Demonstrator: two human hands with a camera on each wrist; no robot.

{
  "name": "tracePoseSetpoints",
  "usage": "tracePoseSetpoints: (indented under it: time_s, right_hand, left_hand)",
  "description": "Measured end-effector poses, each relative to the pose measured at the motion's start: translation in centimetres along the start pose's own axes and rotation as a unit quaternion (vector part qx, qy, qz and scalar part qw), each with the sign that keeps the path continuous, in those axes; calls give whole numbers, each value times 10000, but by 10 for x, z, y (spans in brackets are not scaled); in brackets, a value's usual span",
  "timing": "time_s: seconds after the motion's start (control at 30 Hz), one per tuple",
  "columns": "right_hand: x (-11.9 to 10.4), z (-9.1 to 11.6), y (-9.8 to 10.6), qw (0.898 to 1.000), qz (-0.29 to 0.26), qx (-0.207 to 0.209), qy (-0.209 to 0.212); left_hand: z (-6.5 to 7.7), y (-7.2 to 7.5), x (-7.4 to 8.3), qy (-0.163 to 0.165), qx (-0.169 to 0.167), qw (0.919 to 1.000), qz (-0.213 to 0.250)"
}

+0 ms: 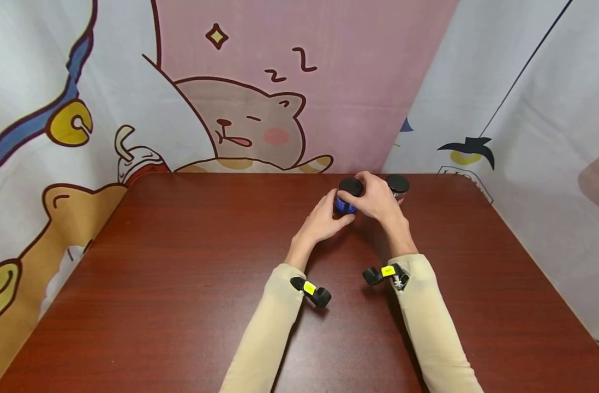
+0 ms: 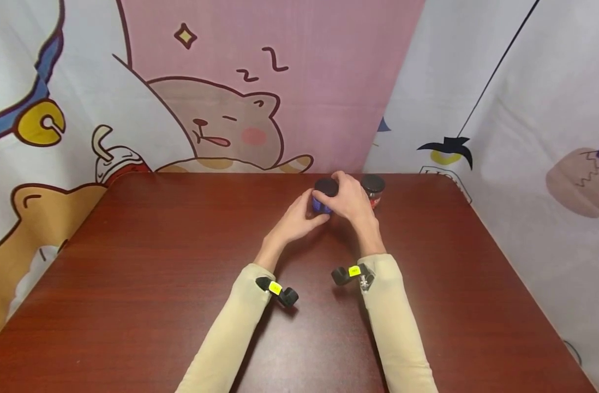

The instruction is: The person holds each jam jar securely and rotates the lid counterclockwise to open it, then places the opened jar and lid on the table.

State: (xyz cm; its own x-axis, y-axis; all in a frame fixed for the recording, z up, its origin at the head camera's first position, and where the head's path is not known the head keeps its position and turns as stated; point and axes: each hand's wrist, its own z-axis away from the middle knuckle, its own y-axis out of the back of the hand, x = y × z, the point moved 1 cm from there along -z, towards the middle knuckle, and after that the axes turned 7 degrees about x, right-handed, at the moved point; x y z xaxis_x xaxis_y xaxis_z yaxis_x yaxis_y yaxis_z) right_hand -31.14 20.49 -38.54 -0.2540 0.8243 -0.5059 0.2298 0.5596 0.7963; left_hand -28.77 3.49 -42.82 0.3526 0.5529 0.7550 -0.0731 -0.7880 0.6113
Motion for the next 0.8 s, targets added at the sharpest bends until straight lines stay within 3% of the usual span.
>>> tracePoseSetpoints:
  time_s: [0.13, 0.33, 0.8]
  right_hand:
    - [1, 0, 1, 10000, 9, 39, 5]
    - [1, 0, 1, 10000, 42, 55, -57]
    - [-3, 2, 1, 9991, 25, 395, 161]
  left_hand:
    - [-3, -6, 1, 63, 111, 9998, 166]
    - [-6, -13, 0, 377, 230, 9990, -4]
    - [-5, -16, -1, 441, 551, 9975, -106]
